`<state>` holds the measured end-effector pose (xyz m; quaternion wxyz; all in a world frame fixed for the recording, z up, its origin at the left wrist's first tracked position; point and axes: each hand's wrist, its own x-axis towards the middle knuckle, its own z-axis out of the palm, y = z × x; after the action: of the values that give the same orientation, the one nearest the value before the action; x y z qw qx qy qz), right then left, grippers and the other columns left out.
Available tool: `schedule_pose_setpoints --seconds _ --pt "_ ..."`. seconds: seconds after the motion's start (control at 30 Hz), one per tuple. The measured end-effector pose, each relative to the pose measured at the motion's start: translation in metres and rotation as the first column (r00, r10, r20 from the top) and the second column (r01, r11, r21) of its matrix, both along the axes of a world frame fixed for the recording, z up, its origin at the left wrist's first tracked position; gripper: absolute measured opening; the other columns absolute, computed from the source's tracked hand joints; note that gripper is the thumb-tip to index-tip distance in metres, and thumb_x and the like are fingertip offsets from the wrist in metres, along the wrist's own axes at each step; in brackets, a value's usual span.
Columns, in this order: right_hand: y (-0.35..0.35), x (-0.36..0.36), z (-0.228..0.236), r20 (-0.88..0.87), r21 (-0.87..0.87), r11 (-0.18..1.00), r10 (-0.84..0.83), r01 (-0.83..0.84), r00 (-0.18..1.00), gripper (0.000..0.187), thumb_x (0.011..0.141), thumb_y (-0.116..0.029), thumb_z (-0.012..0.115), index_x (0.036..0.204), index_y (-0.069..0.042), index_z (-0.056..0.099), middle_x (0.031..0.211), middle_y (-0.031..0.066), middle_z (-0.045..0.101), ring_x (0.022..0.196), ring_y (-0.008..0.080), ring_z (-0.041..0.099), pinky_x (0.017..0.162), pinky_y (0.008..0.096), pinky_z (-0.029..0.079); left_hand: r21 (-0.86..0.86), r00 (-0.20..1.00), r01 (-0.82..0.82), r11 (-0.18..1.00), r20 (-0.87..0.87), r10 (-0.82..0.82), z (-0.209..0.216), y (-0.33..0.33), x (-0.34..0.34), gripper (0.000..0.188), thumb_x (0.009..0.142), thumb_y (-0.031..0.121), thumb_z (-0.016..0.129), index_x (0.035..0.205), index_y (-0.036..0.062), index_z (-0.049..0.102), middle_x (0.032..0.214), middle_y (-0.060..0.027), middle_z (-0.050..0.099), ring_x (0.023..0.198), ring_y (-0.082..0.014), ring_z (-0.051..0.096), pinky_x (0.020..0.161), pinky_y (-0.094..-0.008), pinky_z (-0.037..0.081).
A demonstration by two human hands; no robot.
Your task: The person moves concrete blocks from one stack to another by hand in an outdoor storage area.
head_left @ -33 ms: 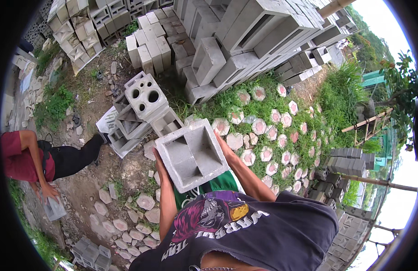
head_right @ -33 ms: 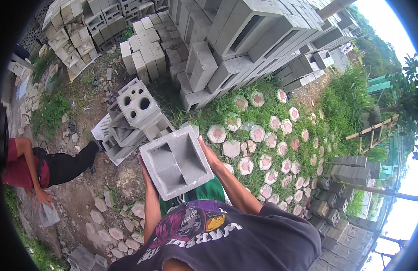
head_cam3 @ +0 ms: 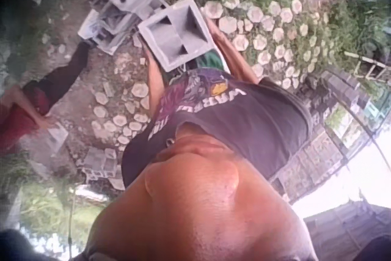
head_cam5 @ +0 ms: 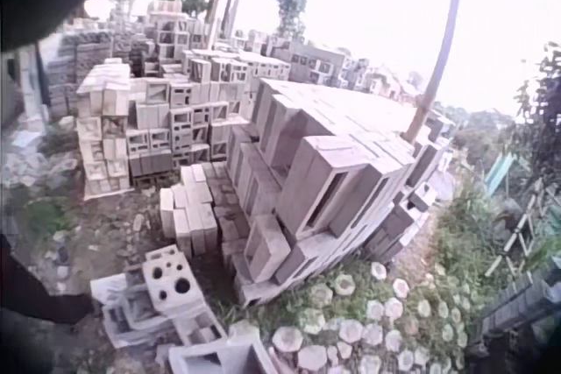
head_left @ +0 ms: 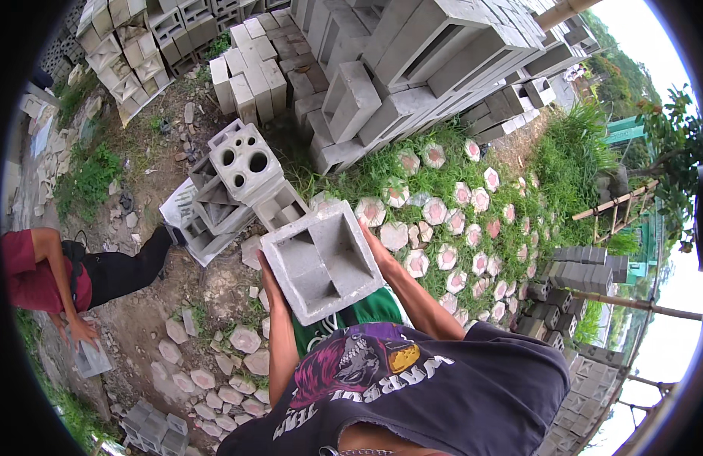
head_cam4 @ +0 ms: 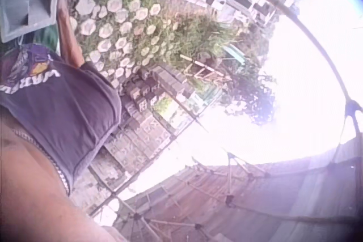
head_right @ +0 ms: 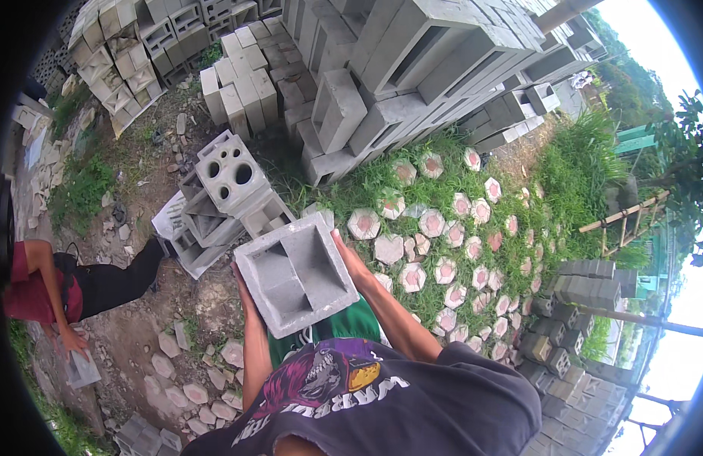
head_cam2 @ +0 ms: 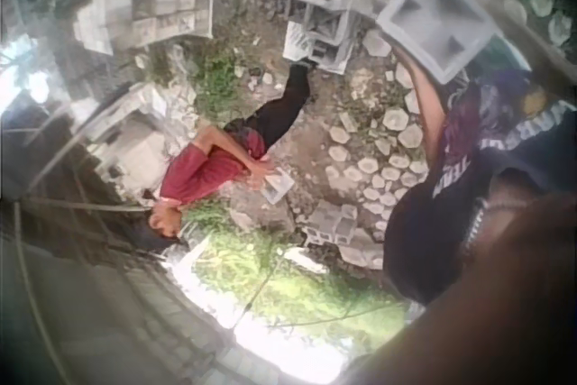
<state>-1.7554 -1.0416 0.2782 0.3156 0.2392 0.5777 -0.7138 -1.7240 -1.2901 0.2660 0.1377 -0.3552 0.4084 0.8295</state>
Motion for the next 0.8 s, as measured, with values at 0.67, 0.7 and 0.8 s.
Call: schedule_pose_setpoints --seconds 0.67,0.7,0.8 --pt "-0.037 -0.069 -0.229 0.325 0.183 0.905 0.313 -0.384 0.892 0.065 0.075 -0.019 0.069 0.13 0.005 0.044 0.113 0.0134 0.059 0.103 0.0226 0.056 0.093 0.0331 0.043 0.208 0.882 -0.425 0.881 0.314 0.351 -0.268 -0.003 0.006 0.059 0.094 0.055 0.037 0.133 0.0105 0.042 0.122 -0.0046 0.051 0.112 -0.0169 0.048 0.096 -0.0338 0.039" --pt "-0.033 -0.075 -0.247 0.303 0.202 0.903 0.31 -0.378 0.901 0.063 0.074 -0.016 0.066 0.13 0.004 0.045 0.111 0.0131 0.06 0.101 0.0218 0.056 0.091 0.0323 0.043 0.167 0.9 -0.39 0.905 0.278 0.336 -0.29 -0.001 0.004 0.062 0.094 0.056 0.038 0.136 0.0105 0.037 0.126 -0.005 0.048 0.115 -0.0179 0.046 0.098 -0.0342 0.037" --pt "-0.018 -0.092 -0.296 0.121 0.292 0.866 0.388 -0.406 0.914 0.07 0.067 -0.009 0.06 0.134 0.002 0.042 0.113 0.0135 0.059 0.1 0.0206 0.056 0.09 0.0303 0.043 0.182 0.909 -0.356 0.917 0.297 0.294 -0.334 0.007 -0.014 0.069 0.094 0.057 0.037 0.143 0.0109 0.024 0.139 -0.0064 0.034 0.124 -0.0209 0.037 0.103 -0.0359 0.031"
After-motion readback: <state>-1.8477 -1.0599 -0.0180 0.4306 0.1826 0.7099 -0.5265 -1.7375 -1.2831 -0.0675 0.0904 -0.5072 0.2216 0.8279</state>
